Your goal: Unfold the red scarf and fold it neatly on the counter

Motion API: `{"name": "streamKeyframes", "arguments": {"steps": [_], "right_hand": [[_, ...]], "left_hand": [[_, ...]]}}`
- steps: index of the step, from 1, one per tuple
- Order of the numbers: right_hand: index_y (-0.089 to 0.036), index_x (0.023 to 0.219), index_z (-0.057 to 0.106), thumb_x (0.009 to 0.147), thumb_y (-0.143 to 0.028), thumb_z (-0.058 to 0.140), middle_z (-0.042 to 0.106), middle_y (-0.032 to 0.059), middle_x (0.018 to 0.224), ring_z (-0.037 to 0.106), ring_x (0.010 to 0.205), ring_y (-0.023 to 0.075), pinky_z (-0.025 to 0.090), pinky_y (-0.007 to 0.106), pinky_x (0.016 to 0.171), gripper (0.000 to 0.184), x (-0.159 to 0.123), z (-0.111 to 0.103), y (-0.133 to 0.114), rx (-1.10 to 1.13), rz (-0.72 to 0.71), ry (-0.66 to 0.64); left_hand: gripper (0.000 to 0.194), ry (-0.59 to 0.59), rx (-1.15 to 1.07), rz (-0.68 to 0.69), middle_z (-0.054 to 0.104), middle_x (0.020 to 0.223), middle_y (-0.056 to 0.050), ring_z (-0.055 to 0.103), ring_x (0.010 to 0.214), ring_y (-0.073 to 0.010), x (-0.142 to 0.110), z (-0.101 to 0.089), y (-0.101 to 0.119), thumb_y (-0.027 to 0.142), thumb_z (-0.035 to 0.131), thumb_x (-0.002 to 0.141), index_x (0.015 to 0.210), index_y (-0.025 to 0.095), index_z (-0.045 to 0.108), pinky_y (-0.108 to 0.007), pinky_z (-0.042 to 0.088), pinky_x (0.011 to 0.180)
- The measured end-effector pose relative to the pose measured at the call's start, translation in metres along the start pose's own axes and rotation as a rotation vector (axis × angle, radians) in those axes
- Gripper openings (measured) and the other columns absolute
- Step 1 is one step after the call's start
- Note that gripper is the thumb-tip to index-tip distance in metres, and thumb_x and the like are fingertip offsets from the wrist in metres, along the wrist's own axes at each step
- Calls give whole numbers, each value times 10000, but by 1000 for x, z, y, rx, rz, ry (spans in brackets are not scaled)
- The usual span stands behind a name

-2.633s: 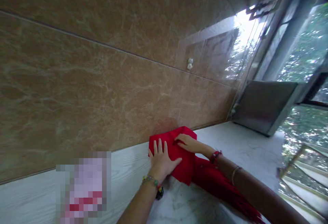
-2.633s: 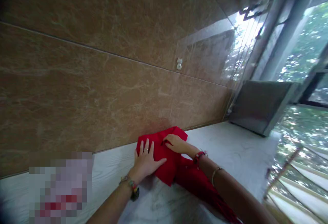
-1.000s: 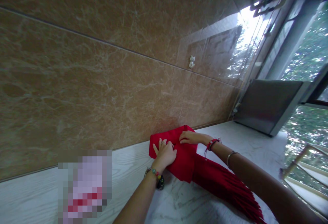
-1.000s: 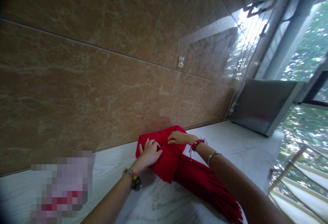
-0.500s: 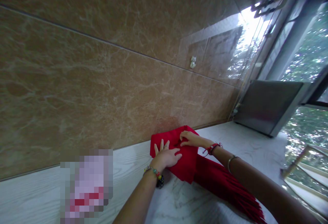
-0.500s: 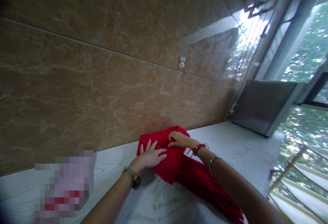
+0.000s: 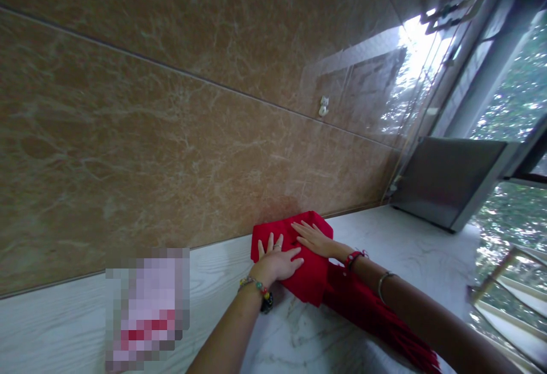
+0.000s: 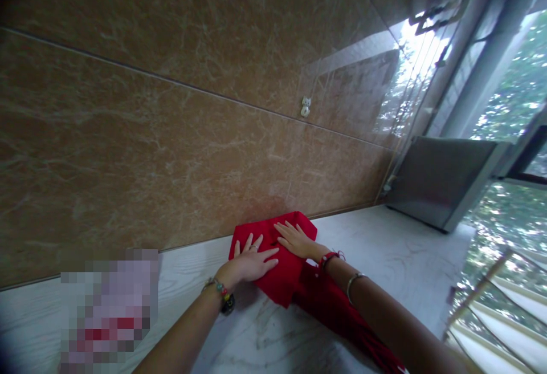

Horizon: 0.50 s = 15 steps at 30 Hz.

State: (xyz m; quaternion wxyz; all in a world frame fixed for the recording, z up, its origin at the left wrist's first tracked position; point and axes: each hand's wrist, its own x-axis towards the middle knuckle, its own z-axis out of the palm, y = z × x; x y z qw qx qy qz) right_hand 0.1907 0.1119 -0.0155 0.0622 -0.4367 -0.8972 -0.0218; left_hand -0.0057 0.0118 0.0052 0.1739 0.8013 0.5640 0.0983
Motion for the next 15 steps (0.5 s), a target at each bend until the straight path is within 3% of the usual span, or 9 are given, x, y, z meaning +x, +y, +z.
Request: {"name": "streamKeyframes", "arguments": {"steps": [2,7,11,15], "right_hand": [[-214,1390,146,911,-423,177,187,69,1440,85,1318,255,157,528,1024,524,2,0,3,1,35,-32],[-257,1395,78,909,-416,162,145,38,1451,36,1317,273,124,590,1001,518,16,-9,18,-63,198,93],[-275,1389,112,907,-397,189,165,49,1446,97,1306,310,183,624,961,503,25,-3,33,-101,333,72],[-263,1388,129,909,-400,168,116,75,1453,125,1301,317,255,627,922,499,30,7,43,-95,344,86]], "left_hand": [[491,-21,-2,-3,125,1455,16,-17,1319,-304,-2,-3,1,592,254,812,1266,433,352,-563,8,1015],[492,-21,-26,-13,86,1459,12,-34,1315,-313,-7,-8,5,583,290,807,1276,439,327,-550,20,1021],[497,-35,-33,-36,69,1459,4,-29,1311,-331,-11,-13,9,570,314,807,1285,433,314,-567,45,1012],[499,-48,-23,-25,57,1460,16,-38,1311,-330,-13,-16,11,567,340,800,1282,438,315,-574,46,1011]]}}
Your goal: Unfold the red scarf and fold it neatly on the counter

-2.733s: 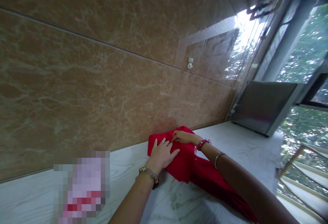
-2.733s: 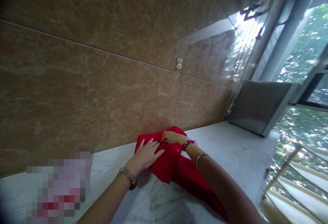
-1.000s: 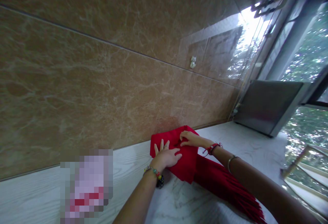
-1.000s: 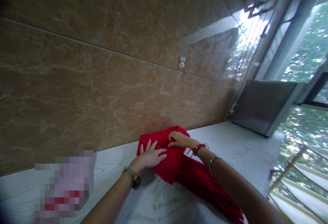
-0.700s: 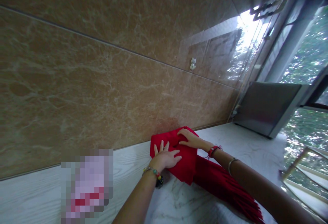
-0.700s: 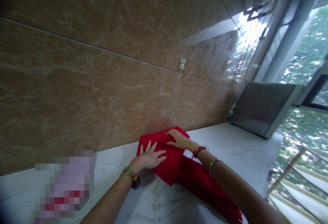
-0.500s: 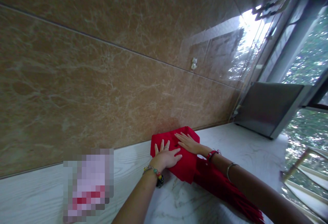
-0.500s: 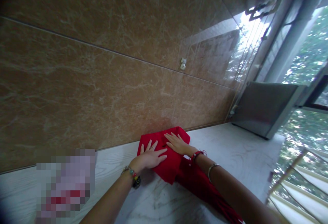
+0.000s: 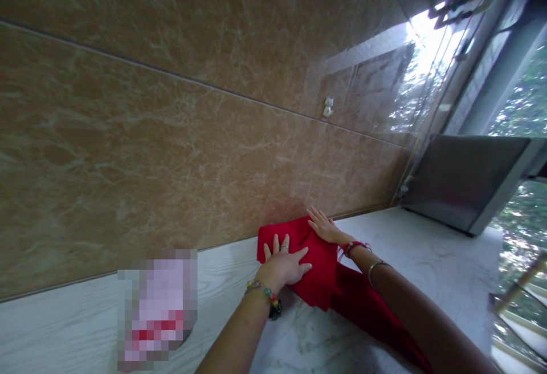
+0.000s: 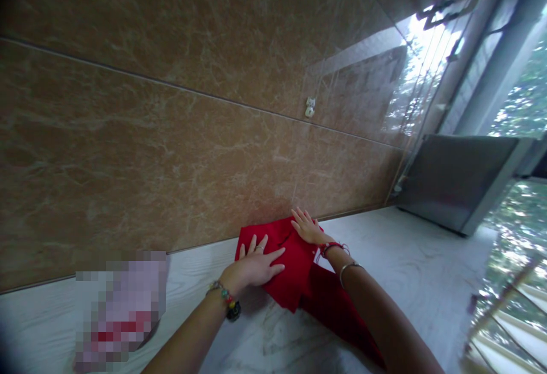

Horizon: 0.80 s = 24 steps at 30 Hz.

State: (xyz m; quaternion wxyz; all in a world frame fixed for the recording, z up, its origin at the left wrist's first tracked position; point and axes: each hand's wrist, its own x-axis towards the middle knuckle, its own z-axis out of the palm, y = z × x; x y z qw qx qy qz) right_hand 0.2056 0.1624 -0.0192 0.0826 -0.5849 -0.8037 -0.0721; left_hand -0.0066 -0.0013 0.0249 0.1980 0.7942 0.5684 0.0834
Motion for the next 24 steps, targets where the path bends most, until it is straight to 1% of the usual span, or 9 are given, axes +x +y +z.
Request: {"name": "streamKeyframes", "arguments": {"steps": [3,5,9,12,14,16,19,21,24], "right_hand": [[-278,1385,134,906,-425,156,111,88,1452,141,1296,329,280,642,893,502,3,-1,3,7,-17,8],[-283,1385,133,903,-441,160,103,88,1453,135,1294,342,277,657,883,508,4,-10,1,37,-14,15],[-263,1390,104,912,-421,138,46,74,1462,93,1306,318,254,629,930,505,-2,-43,-12,127,-26,80],[-204,1391,123,916,-404,154,39,101,1461,106,1314,268,223,523,1013,516,-18,-74,-37,247,-178,188],[-155,1378,179,914,-405,180,71,122,1456,112,1317,238,204,446,1051,528,-36,-91,-62,320,-300,255],[-136,1341,280,910,-409,215,153,126,1440,145,1314,219,199,404,1064,514,-62,-101,-96,365,-407,268],[-159,1245,436,900,-398,299,347,118,1362,311,1251,214,255,393,1047,442,-112,-102,-159,387,-554,153],[-178,1201,487,904,-380,303,461,101,1280,388,1200,200,300,365,1024,403,-146,-96,-204,401,-642,36],[-214,1222,464,889,-393,355,467,90,1278,404,1185,196,334,341,991,394,-185,-82,-263,429,-699,-66]], "left_hand": [[492,1,-3,8,63,1461,26,-32,1310,-334,-1,-3,-1,567,343,799,1275,449,320,-575,54,1011],[485,12,6,0,72,1461,25,-28,1308,-341,-4,-5,-5,553,355,801,1273,446,327,-569,73,1013],[480,88,79,-29,96,1460,-4,-31,1311,-334,-23,-11,-19,475,395,812,1280,372,373,-546,97,1023],[507,86,181,-55,118,1455,-55,-18,1312,-334,-55,-21,-30,419,431,801,1292,302,385,-557,88,1018],[528,49,246,-82,115,1453,-75,-9,1312,-331,-87,-31,-36,393,458,788,1298,283,378,-556,93,1017],[541,17,304,-127,94,1451,-85,-14,1312,-324,-122,-40,-41,384,476,782,1302,272,373,-547,91,1021],[554,-13,361,-220,75,1446,-99,-13,1308,-325,-177,-45,-55,400,479,780,1304,255,373,-539,86,1024],[568,-24,356,-264,91,1443,-102,9,1310,-319,-209,-39,-70,423,466,780,1314,263,354,-534,105,1023],[595,-35,309,-316,85,1450,-79,20,1311,-310,-249,-22,-101,462,428,788,1340,303,276,-534,139,1016]]}}
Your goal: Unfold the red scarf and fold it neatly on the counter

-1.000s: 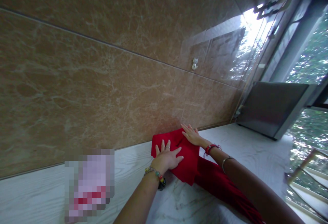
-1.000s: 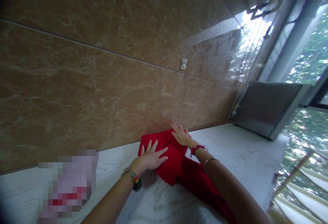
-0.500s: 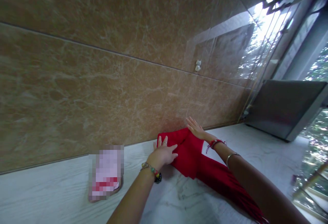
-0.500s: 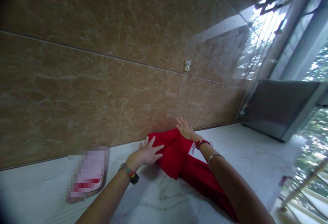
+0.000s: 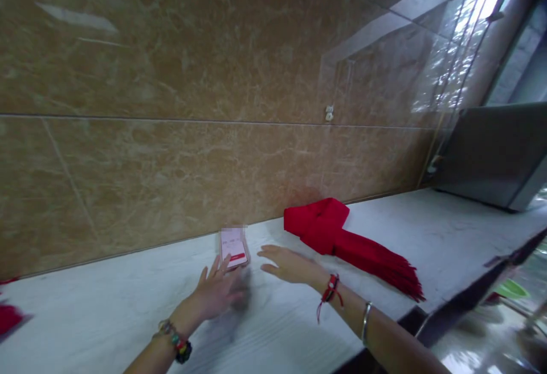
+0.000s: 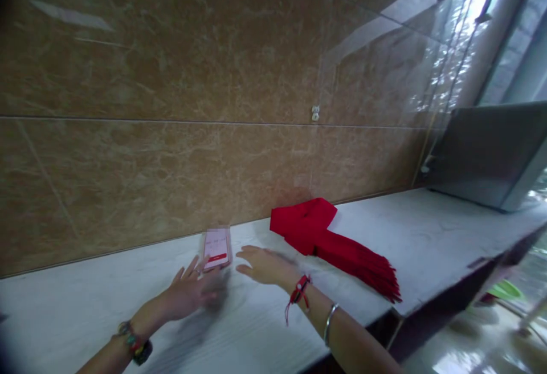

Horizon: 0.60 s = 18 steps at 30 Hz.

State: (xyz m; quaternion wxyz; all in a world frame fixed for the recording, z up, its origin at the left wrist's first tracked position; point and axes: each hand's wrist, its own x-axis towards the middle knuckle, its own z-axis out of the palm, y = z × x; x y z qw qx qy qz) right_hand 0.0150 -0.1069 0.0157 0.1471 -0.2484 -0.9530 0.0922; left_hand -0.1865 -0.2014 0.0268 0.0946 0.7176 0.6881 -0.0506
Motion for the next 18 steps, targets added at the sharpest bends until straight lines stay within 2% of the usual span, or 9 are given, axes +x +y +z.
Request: {"name": "streamKeyframes", "arguments": {"steps": [2,5,8,11,14,18], "right_hand": [[-237,1241,434,861,-375,422,453,75,1291,410,1176,217,349,383,967,404,6,22,-26,11,27,1],[-240,1262,398,835,-356,466,418,79,1316,379,1191,250,346,440,947,448,14,46,-47,5,94,41],[-223,1284,371,826,-350,479,380,98,1339,333,1221,254,325,440,959,488,17,61,-57,-12,138,67],[-222,1291,365,818,-333,490,358,102,1355,294,1244,262,279,466,984,501,16,69,-67,-69,155,70],[-224,1297,364,834,-303,458,346,102,1364,274,1257,266,234,500,999,479,15,73,-75,-115,184,64],[-216,1262,419,851,-282,413,375,93,1348,310,1243,240,254,471,1002,416,15,79,-75,-108,166,55]], "left_hand": [[599,-4,-25,-63,63,1455,-69,-6,1308,-318,-13,21,-23,497,393,796,1345,297,263,-536,145,1014],[588,40,-46,-153,99,1451,-88,33,1312,-314,-29,49,-52,506,335,824,1350,254,269,-515,168,1018],[538,153,-26,-120,192,1435,-87,138,1313,-277,-41,66,-66,471,303,854,1341,240,303,-461,192,1032],[497,226,-11,-93,246,1419,-83,199,1302,-260,-49,71,-66,437,299,868,1323,243,342,-444,209,1032],[491,240,-12,-90,256,1415,-94,211,1297,-272,-52,69,-62,426,297,873,1321,233,350,-457,222,1025],[495,236,-33,-82,252,1416,-107,207,1296,-280,-54,67,-59,426,291,875,1324,224,344,-464,224,1024]]}}
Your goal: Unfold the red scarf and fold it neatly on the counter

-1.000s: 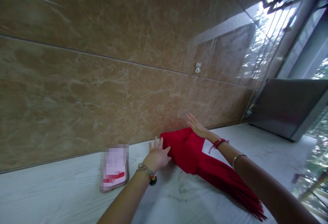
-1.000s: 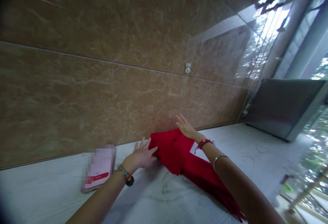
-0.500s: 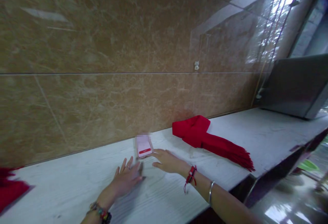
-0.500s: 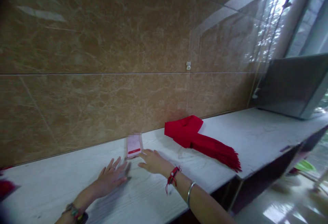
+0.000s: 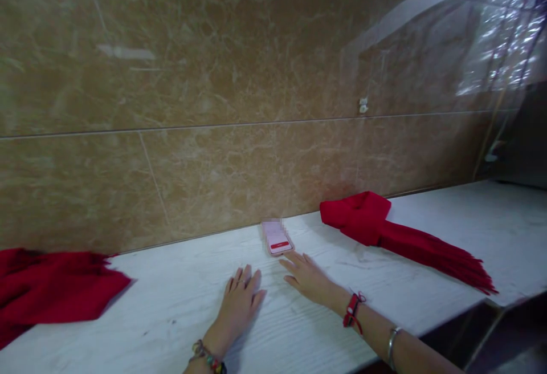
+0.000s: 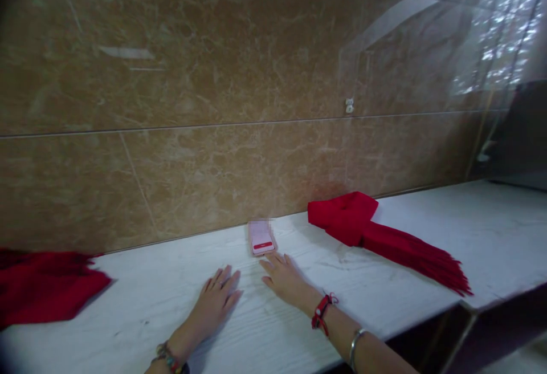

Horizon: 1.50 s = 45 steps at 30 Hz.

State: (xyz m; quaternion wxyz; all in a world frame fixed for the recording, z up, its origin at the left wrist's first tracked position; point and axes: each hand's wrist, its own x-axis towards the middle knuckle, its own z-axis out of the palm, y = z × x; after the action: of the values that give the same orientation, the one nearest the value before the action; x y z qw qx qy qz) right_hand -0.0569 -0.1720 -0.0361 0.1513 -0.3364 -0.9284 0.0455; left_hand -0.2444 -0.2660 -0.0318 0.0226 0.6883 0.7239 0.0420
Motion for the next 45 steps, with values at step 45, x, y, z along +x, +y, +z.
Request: {"name": "streamKeyframes", "arguments": {"steps": [45], "right_hand": [[-163,817,550,791,-304,439,638,53,829,577,759,161,456,288,686,181,264,90,-265,890,-182,110]], "left_hand": [[572,995,-29,-1278,215,1375,-256,175,1274,-391,-111,-31,-319,462,237,873,1344,139,259,-601,294,885]]}}
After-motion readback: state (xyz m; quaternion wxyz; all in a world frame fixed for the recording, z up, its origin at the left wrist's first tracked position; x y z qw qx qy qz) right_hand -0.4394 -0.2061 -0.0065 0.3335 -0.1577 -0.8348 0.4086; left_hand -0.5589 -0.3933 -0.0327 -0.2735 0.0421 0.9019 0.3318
